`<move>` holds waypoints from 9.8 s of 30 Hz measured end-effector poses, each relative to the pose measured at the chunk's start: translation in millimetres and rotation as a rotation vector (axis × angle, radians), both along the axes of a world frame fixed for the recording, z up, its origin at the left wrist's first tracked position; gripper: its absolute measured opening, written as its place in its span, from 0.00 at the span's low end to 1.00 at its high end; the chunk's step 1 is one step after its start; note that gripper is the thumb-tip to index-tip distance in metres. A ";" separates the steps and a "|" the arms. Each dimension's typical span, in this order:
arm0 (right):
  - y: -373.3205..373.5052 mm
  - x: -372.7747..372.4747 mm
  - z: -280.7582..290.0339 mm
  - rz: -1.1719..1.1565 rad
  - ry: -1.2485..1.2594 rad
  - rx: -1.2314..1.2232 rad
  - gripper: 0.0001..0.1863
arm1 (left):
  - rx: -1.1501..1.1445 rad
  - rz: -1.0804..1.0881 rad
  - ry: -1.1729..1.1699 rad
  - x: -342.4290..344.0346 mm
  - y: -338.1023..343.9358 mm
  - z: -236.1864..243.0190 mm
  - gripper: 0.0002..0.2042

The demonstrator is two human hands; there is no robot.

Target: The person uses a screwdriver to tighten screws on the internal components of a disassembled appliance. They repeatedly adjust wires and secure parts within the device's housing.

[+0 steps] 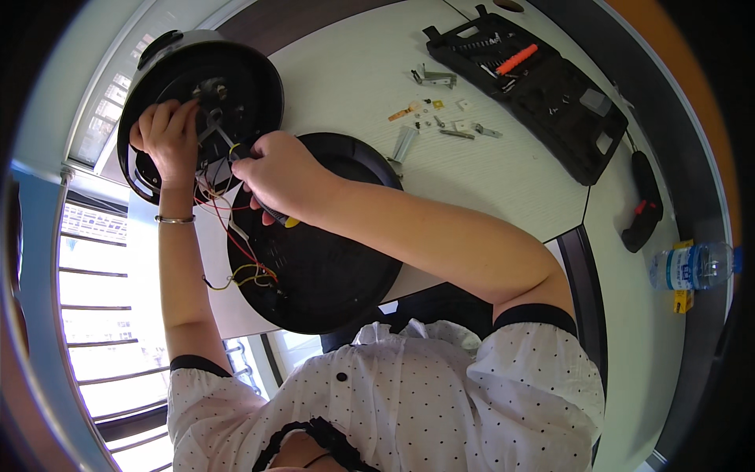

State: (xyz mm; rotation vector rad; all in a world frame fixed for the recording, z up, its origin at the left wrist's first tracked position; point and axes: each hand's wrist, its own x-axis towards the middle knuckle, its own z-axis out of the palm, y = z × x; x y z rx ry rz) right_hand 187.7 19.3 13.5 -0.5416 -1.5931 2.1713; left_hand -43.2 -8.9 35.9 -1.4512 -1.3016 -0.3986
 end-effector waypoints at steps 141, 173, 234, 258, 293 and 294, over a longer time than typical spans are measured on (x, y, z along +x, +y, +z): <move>7.9 153.3 -24.9 -0.313 -0.577 1.472 0.20 | -0.509 -0.373 -0.611 67.5 -39.4 13.3 0.06; 12.5 147.1 -71.2 -0.430 -0.520 1.419 0.15 | -1.248 -0.116 -0.624 99.3 82.9 -54.7 0.08; 43.1 0.1 -12.8 -0.419 -0.043 1.373 0.08 | 0.090 -0.004 -1.552 -37.1 -120.8 -107.9 0.22; 68.6 -135.7 -25.8 -0.457 -0.091 0.905 0.10 | 0.050 -0.068 -1.520 -33.9 -121.4 -102.7 0.26; 102.0 -126.8 -22.2 -0.362 -0.043 1.234 0.07 | -0.055 -0.095 -1.482 -33.2 -127.2 -99.0 0.32; 102.4 -126.6 -22.4 -0.359 -0.031 1.222 0.07 | -0.053 -0.088 -1.473 -33.9 -127.1 -98.3 0.32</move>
